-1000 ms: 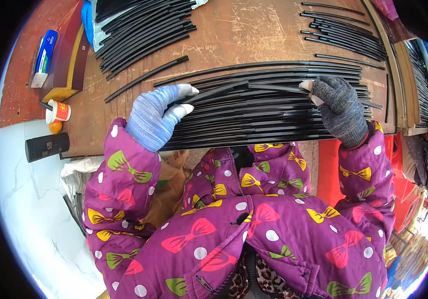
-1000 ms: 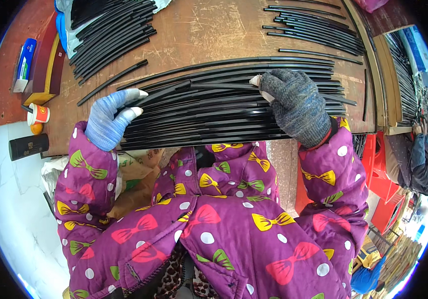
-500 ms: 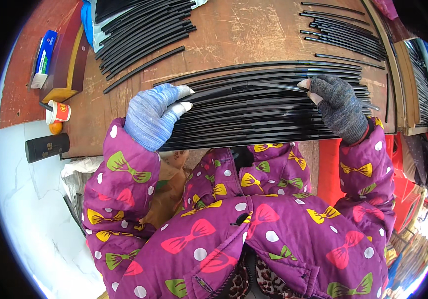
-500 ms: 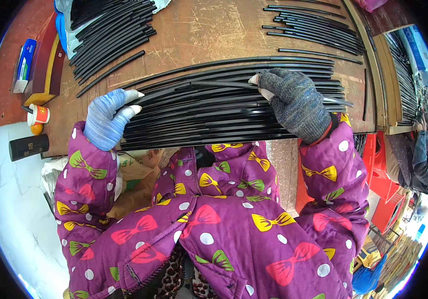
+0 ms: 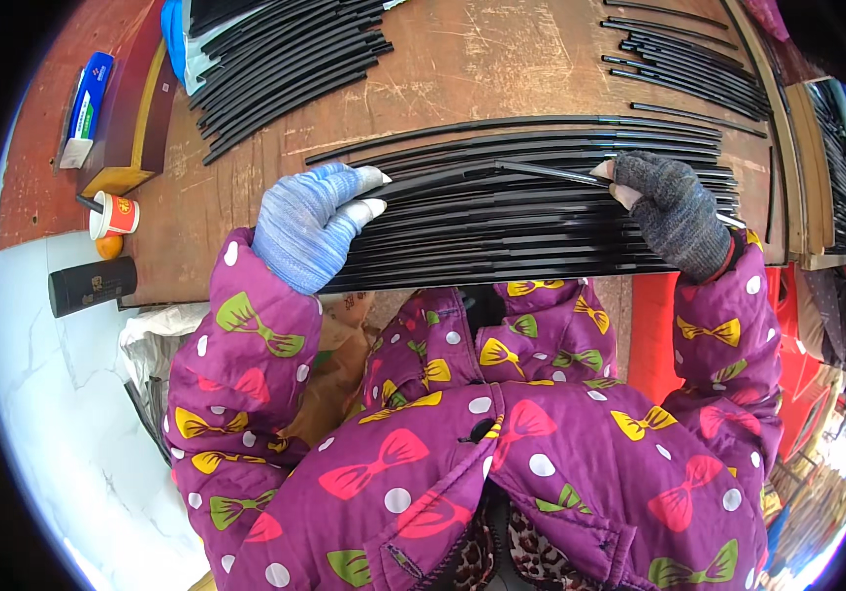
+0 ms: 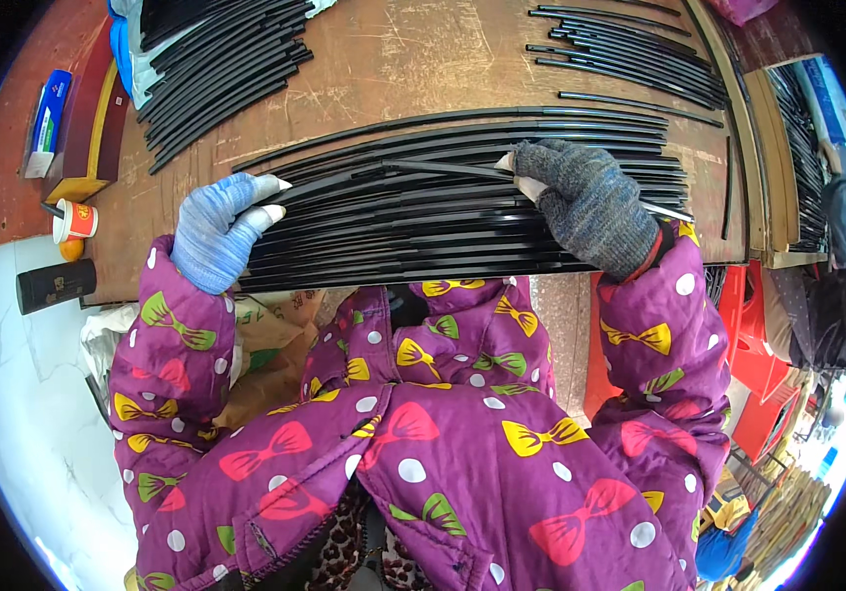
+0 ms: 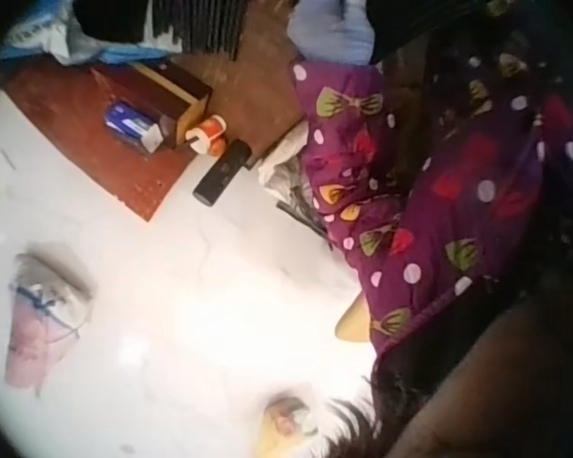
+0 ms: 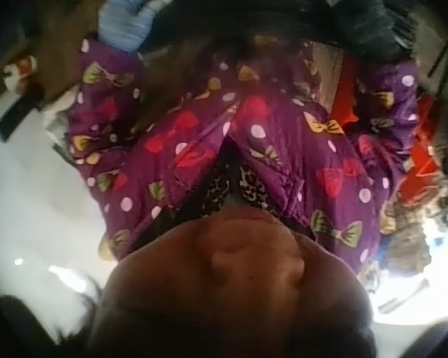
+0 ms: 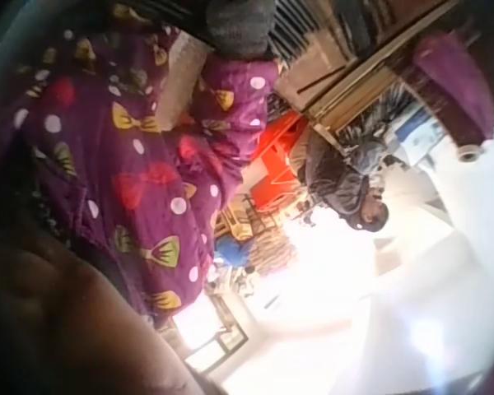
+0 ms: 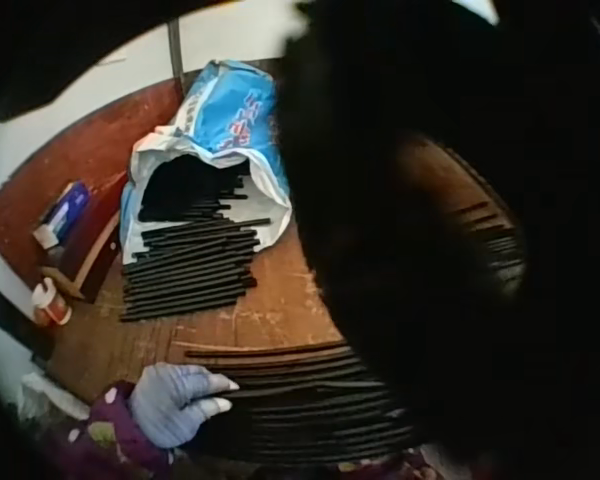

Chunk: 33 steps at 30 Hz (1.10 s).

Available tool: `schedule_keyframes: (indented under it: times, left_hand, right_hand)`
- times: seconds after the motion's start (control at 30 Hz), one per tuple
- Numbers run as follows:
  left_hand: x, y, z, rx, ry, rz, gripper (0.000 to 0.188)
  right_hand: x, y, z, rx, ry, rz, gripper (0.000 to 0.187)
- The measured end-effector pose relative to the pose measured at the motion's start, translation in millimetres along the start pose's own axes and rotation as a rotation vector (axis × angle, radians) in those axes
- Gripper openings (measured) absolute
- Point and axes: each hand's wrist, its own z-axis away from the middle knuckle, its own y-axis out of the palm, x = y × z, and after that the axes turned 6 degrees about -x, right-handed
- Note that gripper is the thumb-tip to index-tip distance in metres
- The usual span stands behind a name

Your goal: Arranging and sorting black plastic tubes on a workbench.

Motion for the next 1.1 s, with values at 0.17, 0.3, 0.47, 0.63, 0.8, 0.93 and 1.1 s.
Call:
schedule_keyframes:
  times: [0.17,0.3,0.47,0.63,0.8,0.93,1.1]
  left_hand:
    - [6,6,-3,0.014,-0.071,0.086,0.024]
    - [3,3,3,0.004,-0.139,0.109,0.025]
    - [0,4,3,0.027,-0.183,0.111,0.025]
    - [2,4,5,0.024,-0.071,0.040,0.026]
    - [-3,1,9,0.072,-0.281,0.215,0.025]
    - [-3,0,7,0.088,-0.283,0.205,0.026]
    - [-2,2,4,0.094,-0.278,0.221,0.025]
  right_hand:
    - [17,3,5,-0.024,0.145,-0.095,0.019]
    - [17,4,8,-0.062,0.011,-0.090,0.020]
    - [14,5,8,-0.057,0.011,-0.064,0.019]
    - [6,10,8,-0.091,-0.049,-0.026,0.017]
    - [9,8,7,-0.071,-0.051,-0.025,0.018]
    - [11,7,8,-0.074,-0.053,-0.010,0.018]
    - [19,4,9,-0.136,-0.158,0.136,0.018]
